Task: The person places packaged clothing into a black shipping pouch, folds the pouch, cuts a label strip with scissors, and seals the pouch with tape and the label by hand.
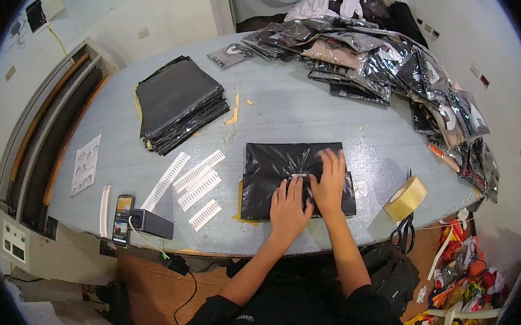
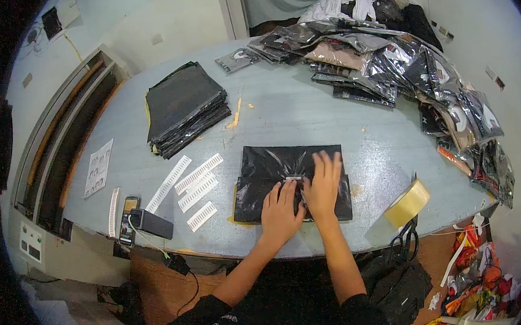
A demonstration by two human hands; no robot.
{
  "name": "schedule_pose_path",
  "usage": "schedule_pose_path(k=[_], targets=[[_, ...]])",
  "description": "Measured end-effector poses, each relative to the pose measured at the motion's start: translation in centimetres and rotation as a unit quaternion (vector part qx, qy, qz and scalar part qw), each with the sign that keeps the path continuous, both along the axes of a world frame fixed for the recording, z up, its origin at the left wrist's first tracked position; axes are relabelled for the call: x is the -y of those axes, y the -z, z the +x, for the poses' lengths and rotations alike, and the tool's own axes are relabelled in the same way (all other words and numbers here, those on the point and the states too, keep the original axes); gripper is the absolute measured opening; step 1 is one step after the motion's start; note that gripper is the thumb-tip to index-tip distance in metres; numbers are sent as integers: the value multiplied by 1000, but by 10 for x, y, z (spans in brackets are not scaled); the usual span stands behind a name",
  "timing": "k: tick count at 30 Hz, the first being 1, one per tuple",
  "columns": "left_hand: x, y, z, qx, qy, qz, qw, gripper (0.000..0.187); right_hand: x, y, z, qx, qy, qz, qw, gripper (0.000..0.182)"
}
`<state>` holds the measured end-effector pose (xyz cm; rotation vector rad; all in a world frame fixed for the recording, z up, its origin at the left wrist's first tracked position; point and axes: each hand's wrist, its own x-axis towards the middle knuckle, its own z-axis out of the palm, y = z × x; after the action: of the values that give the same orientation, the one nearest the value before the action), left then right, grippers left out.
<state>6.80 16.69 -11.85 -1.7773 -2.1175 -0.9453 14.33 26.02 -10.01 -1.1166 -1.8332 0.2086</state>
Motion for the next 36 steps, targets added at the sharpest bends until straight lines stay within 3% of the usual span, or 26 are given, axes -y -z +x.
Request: schedule_pose_path(k=[2, 4, 6, 8, 10, 16, 22, 30, 36], targets=[[-2, 4, -4, -25, -2, -12, 1000, 52, -6, 5, 8, 29, -202, 26, 979, 33], [-2, 4, -7, -50, -4, -25, 998, 56, 6, 5, 9, 17, -229, 16, 973, 27], [-2, 2, -10, -58, 7, -39, 998, 59, 9, 4, 11, 59, -273, -94, 956, 23], [-2, 1, -12, -54, 9, -42, 998, 59, 10, 4, 15, 86, -271, -114, 952, 26], [-2, 1, -13, -51, 10, -45, 998, 59, 11, 7, 19, 149, -268, -44, 951, 32], [-2, -2, -17, -51, 6, -60, 997, 59, 19, 4, 22, 222, -225, -68, 946, 44], [0, -14, -36, -53, 79, -97, 991, 55, 24, 1, 29, 263, -233, -58, 934, 58], [-5, -1, -42, -93, 66, -32, 993, 48, 27, 10, 25, 256, -137, -15, 957, 50], [-6, 1, -46, -75, 82, -64, 992, 51, 28, 14, 21, 264, -65, -13, 962, 48]])
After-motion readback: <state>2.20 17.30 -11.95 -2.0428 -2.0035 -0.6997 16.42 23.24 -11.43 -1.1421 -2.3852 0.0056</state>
